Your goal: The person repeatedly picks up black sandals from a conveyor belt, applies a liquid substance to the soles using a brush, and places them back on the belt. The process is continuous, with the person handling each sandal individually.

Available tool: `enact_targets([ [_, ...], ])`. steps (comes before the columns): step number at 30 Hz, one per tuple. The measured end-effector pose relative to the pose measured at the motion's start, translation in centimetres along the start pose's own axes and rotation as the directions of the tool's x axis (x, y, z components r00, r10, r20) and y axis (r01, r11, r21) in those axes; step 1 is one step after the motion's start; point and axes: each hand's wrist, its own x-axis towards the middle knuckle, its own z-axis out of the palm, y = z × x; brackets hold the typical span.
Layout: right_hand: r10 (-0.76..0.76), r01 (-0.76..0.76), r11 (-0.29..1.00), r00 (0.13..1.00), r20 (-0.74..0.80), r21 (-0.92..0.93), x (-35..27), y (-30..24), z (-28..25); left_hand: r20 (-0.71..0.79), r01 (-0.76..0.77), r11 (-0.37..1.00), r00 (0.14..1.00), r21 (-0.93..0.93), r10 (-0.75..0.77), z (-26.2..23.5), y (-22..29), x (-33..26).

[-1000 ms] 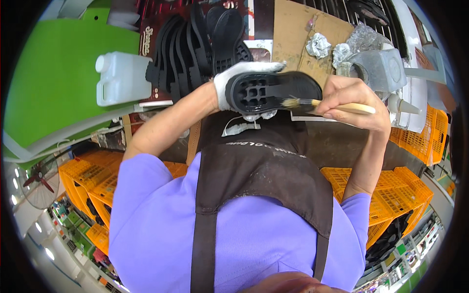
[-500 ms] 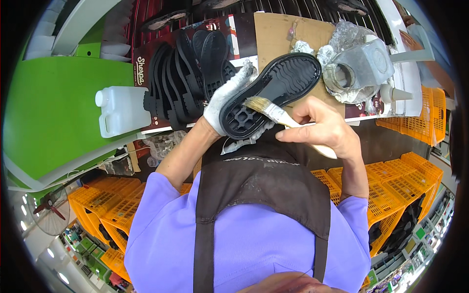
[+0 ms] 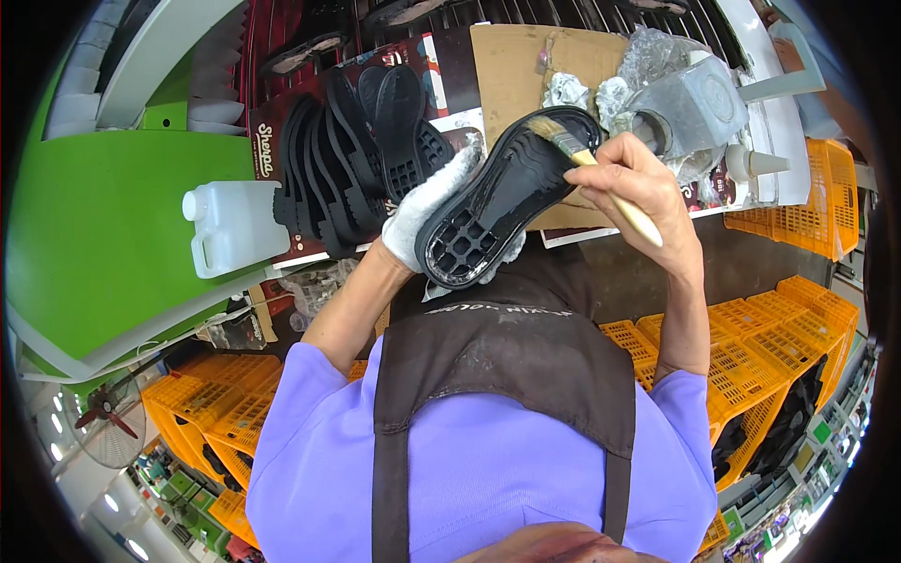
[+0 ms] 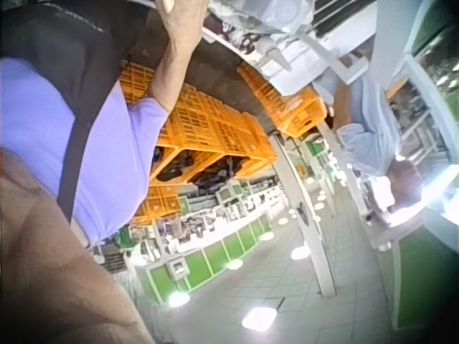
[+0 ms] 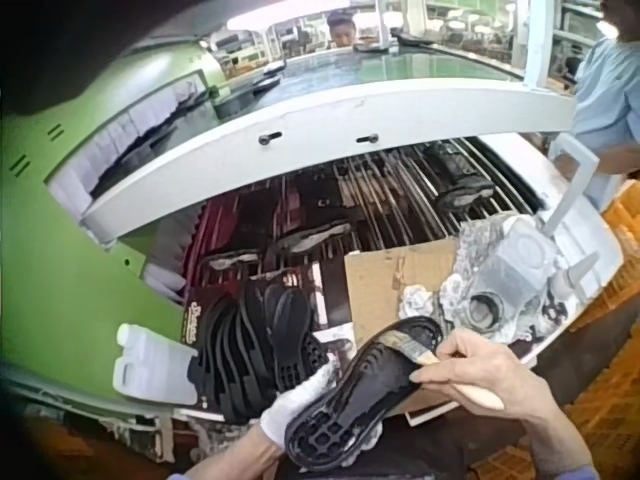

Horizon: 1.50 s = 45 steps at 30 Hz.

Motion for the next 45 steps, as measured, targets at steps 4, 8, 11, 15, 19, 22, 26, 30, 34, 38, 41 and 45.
enact_targets([
  [4,0.072,-0.076,0.996,0.994,-0.084,-0.046,-0.2,-0.1,0.2,-0.221,-0.038,0.994,0.973,0.105,0.061,1.2,-0.5,0.2],
  [8,0.094,-0.11,0.991,0.981,-0.171,-0.081,-0.3,0.5,0.8,-0.146,-0.038,0.975,0.987,0.22,0.072,0.7,-0.8,0.1],
  [11,0.088,-0.114,0.989,0.967,-0.239,-0.093,-0.3,0.8,1.4,-0.212,-0.049,0.958,0.971,0.284,0.113,0.9,-1.5,0.3],
  [15,0.077,-0.115,0.988,0.942,-0.327,-0.099,0.2,0.6,2.3,-0.198,-0.035,0.837,0.966,0.546,0.17,0.0,-1.9,0.3],
  [19,0.091,-0.126,0.99,0.911,-0.402,-0.06,1.0,0.4,3.0,-0.153,-0.007,0.501,0.949,0.865,0.277,0.0,-2.1,0.3],
  [22,0.168,-0.174,0.985,0.897,-0.408,0.024,1.5,0.2,3.0,-0.223,0.082,0.418,0.927,0.905,0.301,-0.1,-2.2,0.3],
  [26,0.461,-0.409,0.87,0.872,-0.162,0.274,1.6,-0.4,2.0,-0.272,0.075,0.513,0.907,0.855,0.32,-1.2,-2.0,0.2],
  [30,0.467,-0.421,0.806,0.884,-0.01,0.416,1.3,-1.3,0.5,-0.243,-0.113,0.827,0.926,0.551,0.288,-1.5,-1.3,0.4],
  [34,0.023,-0.027,1.0,0.969,-0.248,-0.013,1.2,0.5,2.1,-0.098,-0.152,0.965,0.98,0.215,0.176,-0.7,-0.6,-0.2],
  [38,-0.172,0.172,0.985,0.984,-0.04,0.003,0.0,-1.0,4.1,-0.148,-0.237,0.964,0.956,0.124,0.254,-2.1,-0.2,-0.1],
  [41,-0.181,0.147,0.933,0.981,0.075,0.328,-0.2,-2.5,4.5,-0.034,-0.288,0.946,0.955,0.151,0.296,-2.0,0.0,0.4],
  [45,0.033,-0.003,0.944,0.996,-0.084,0.33,0.8,1.1,3.6,0.016,-0.166,0.98,0.986,0.112,0.166,-2.0,0.0,0.0],
])
